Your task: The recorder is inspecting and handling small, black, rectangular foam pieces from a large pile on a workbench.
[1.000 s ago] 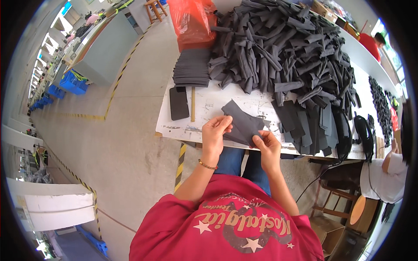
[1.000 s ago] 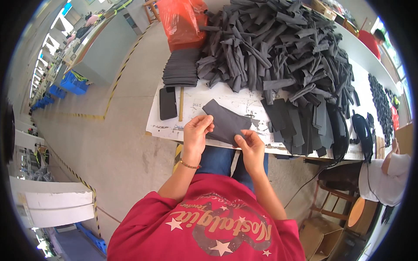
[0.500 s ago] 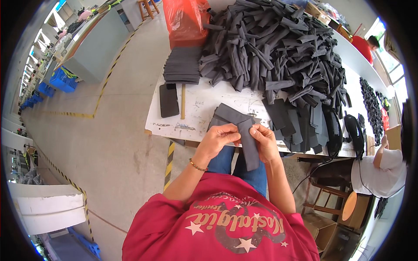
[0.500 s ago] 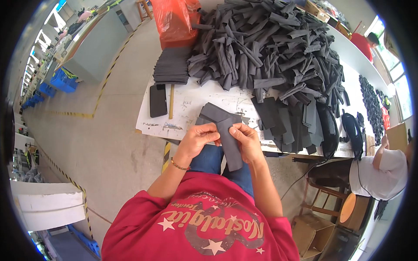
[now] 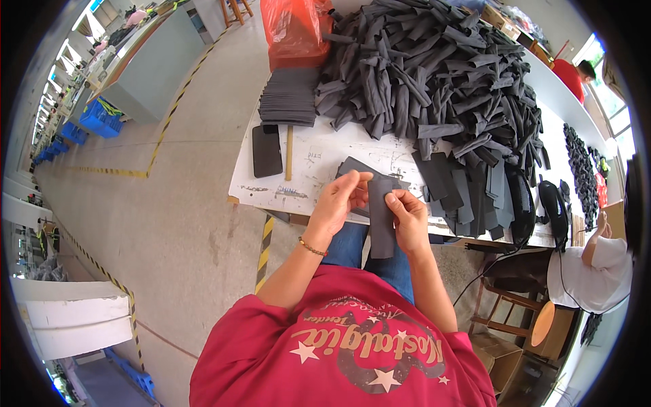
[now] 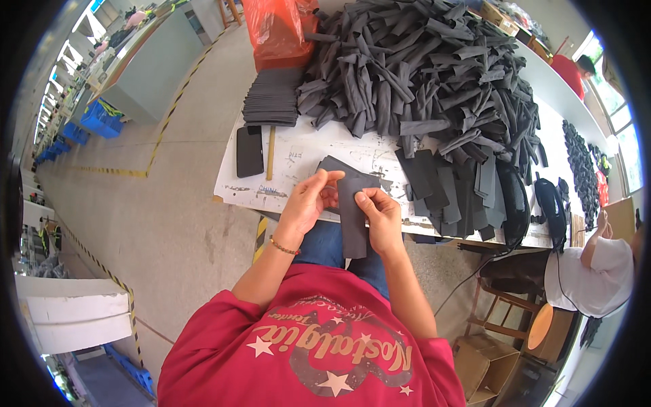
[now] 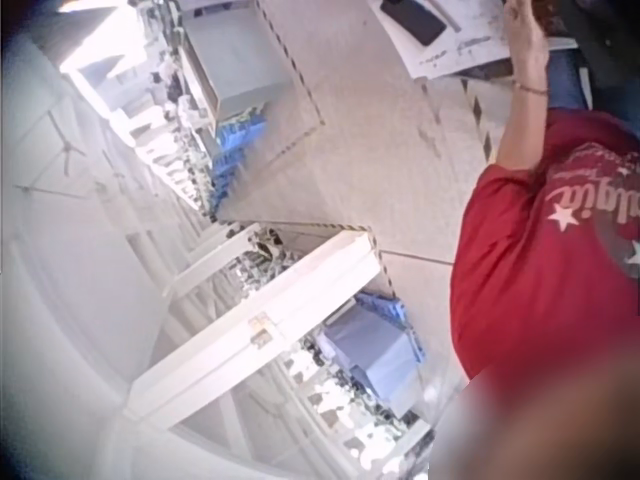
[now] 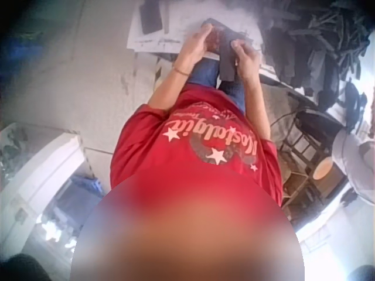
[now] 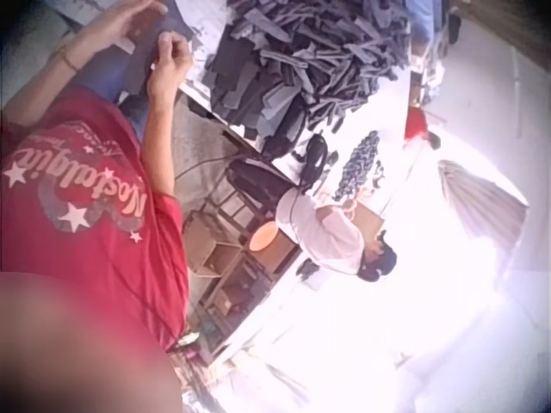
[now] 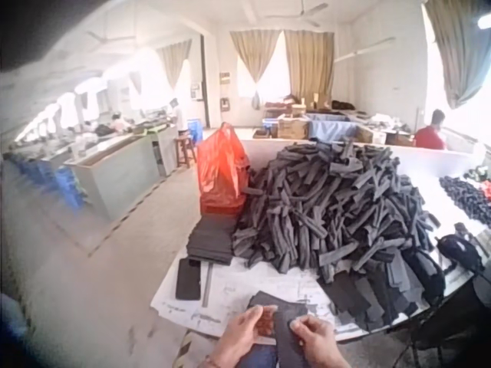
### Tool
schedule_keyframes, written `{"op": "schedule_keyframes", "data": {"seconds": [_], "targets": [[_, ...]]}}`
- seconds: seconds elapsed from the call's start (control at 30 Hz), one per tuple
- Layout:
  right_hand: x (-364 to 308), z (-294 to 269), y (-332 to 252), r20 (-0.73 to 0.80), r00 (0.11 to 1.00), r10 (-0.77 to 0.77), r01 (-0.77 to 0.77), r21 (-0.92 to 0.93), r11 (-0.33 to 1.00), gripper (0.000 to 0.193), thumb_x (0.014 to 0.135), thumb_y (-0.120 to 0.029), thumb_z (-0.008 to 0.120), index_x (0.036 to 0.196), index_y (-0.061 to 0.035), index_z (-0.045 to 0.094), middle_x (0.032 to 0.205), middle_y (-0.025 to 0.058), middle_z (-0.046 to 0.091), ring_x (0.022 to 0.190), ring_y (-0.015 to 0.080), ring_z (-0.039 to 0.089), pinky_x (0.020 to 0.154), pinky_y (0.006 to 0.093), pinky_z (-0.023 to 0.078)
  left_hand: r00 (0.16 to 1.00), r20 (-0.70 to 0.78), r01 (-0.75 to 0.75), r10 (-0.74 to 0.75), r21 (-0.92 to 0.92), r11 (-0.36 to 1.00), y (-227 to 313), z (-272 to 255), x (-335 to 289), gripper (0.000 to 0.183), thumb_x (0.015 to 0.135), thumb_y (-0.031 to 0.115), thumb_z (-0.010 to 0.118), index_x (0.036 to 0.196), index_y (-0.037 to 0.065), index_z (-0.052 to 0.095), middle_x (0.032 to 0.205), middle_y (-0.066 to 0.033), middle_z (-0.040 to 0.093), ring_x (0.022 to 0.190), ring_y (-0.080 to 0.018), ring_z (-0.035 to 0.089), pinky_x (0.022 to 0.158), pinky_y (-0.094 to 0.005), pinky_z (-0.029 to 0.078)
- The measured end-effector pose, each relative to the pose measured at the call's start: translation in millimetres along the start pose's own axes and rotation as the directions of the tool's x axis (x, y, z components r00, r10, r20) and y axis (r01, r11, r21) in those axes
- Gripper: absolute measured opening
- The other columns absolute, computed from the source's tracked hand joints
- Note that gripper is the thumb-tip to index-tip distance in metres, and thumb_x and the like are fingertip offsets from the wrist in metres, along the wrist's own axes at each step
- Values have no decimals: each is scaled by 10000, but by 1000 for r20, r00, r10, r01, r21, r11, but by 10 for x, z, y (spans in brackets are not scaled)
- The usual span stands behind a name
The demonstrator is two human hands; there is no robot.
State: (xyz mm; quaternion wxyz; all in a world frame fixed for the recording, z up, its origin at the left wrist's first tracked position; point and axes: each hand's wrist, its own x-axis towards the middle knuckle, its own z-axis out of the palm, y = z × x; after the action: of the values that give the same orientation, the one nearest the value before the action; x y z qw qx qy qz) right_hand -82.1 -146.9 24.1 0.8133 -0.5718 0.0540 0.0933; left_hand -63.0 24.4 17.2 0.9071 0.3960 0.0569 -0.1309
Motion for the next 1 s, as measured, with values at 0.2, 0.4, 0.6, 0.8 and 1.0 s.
{"op": "schedule_keyframes", "data": {"seconds": [0.2,0.4,0.6,0.8,1.0], "targets": [[44,7,53,-66,997,-32,30,-26,999,109,919,-158,646,929,-50,654,755,-68,581,617,-1,421,538,181,301,999,36,17,-27,237,971,-10,-74,-63,300,930,302,627,973,6,650,824,-31,647,733,-103,593,675,-240,484],[71,45,70,-90,994,-61,56,-58,997,124,914,-165,655,923,-41,659,763,-63,585,632,8,432,559,183,327,992,106,25,-75,406,914,-148,-147,-213,242,910,236,654,875,-3,668,760,-40,652,651,-104,582,614,-239,471],[-72,58,-1,-17,999,42,-44,-132,990,179,922,-177,645,983,-9,650,829,-16,614,737,56,522,657,206,428,995,53,63,-81,284,957,-276,-221,-386,153,893,128,659,887,-24,660,765,-66,656,633,-124,600,606,-232,482],[-344,-139,414,-14,1000,19,-22,-278,960,226,901,-72,631,1113,4,620,837,-4,592,718,72,543,588,224,457,954,-290,-53,77,92,994,-462,-299,-603,188,897,166,668,923,-16,629,779,-108,660,718,-179,674,633,-273,560],[-55,-97,224,-84,968,-235,117,-678,725,180,835,-57,680,1009,-13,679,735,11,558,639,79,511,578,243,435,907,-404,5,117,289,957,-292,-339,-381,275,858,206,722,921,-15,572,771,-91,627,617,-167,606,556,-258,495]]}}
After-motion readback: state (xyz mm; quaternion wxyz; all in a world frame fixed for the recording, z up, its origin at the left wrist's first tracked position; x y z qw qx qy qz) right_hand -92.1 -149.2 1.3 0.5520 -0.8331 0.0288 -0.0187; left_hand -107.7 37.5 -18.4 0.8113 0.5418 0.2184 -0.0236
